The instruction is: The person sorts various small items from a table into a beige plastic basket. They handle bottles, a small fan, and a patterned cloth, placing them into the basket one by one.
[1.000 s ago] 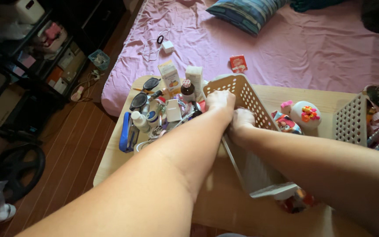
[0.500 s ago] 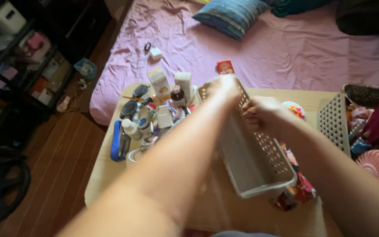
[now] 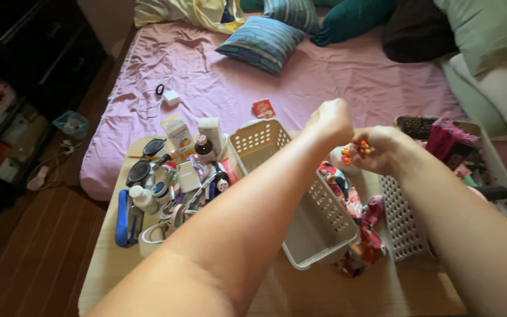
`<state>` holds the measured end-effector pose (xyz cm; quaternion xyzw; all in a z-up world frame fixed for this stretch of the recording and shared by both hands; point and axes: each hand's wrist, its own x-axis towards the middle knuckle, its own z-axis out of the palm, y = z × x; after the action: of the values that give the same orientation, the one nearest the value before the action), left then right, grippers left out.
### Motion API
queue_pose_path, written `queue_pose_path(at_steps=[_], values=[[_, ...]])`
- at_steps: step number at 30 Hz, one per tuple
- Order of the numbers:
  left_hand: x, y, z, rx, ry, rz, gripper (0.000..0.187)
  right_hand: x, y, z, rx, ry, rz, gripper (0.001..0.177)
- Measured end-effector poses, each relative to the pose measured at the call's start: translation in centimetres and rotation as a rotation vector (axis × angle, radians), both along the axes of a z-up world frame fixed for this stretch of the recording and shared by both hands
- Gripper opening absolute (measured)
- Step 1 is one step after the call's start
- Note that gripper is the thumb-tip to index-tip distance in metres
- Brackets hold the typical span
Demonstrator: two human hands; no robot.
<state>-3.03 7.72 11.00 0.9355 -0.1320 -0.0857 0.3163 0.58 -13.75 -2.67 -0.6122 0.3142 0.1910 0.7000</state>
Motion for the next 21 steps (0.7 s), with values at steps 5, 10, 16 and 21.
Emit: queue_pose_path(at_steps=[5, 10, 16, 21], values=[[-2.7, 0.8, -1.2, 0.184, 0.121, 0.045, 0.034, 1.3, -0.1, -4.1, -1.03, 0.309, 0.976, 0.009], [-4.6, 2.5, -1.2, 0.178, 0.118, 0.097, 0.033, -3.2, 4.4, -0.6, -1.316, 0.345, 0.913, 0.038], [-7.6, 2.7, -2.2, 0.188, 0.238, 0.17, 0.057, -6.6, 6.6, 3.7, -1.491, 0.26, 0.83, 0.058], [-6.5, 6.2, -5.8, 0.308, -0.262, 0.487, 0.06, -11.6, 6.4, 1.3, -1.114, -0.275, 0.779, 0.055]])
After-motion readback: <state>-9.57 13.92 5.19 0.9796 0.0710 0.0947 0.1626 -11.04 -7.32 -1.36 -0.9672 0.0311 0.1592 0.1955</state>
